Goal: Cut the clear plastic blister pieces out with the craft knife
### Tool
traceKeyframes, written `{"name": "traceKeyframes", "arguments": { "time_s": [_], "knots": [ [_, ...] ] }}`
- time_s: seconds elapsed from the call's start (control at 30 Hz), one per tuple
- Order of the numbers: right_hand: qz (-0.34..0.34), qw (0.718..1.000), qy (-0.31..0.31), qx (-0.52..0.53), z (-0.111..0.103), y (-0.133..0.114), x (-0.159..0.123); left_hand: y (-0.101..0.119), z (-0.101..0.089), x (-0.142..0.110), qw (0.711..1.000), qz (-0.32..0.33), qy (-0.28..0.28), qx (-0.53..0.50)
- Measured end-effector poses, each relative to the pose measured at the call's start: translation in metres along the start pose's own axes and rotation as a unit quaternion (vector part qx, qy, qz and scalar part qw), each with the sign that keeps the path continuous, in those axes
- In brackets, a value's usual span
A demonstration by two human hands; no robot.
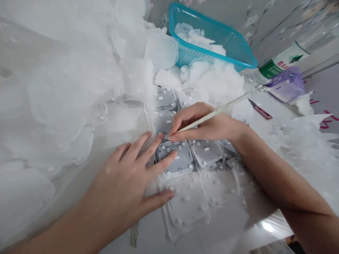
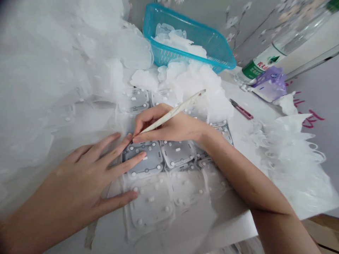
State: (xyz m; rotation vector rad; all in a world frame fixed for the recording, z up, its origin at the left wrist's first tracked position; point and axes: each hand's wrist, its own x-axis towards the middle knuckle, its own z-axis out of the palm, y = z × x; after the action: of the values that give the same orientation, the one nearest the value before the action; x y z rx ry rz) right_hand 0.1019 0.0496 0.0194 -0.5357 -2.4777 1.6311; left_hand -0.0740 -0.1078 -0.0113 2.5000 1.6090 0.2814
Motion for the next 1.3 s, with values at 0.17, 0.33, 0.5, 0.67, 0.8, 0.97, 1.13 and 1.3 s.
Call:
{"name": "traceKeyframes", "arguments": {
  "time_s": [0.17,0.33,0.5,0.67,0.8,0.97,1.13,1.3],
  "knots": [
    [-0.009,1.000,-0.001,0.015,0.002,0.002,0.001,0.001,0.001,0.000,1.000,-0.001,0.009,0.003],
    [-0.030,0.999,-0.014,-0.027,-0.002,-0.001,0.000,0.000,0.001,0.001,1.000,0.005,0.015,0.008],
    [-0.030,0.994,-0.025,-0.101,-0.008,-0.007,-0.004,0.000,0.000,0.001,1.000,0.003,0.006,0.005],
    [0.006,0.996,0.061,-0.062,-0.002,-0.009,-0.011,0.000,0.001,-0.001,1.000,0.006,0.015,0.011],
    [0.002,0.990,0.138,-0.030,0.005,-0.020,-0.022,-0.005,0.000,0.000,1.000,0.009,0.017,0.022],
    [-0.017,0.997,0.065,-0.040,0.022,-0.022,-0.040,-0.014,-0.003,0.003,1.000,-0.003,0.007,0.011],
    [-0.046,0.994,0.084,-0.056,0.038,-0.006,-0.059,-0.015,-0.005,0.007,1.000,-0.009,-0.001,-0.004],
    [-0.068,0.990,0.109,-0.055,0.042,0.000,-0.065,-0.009,-0.001,0.010,0.999,-0.034,-0.005,-0.019]
  ]
}}
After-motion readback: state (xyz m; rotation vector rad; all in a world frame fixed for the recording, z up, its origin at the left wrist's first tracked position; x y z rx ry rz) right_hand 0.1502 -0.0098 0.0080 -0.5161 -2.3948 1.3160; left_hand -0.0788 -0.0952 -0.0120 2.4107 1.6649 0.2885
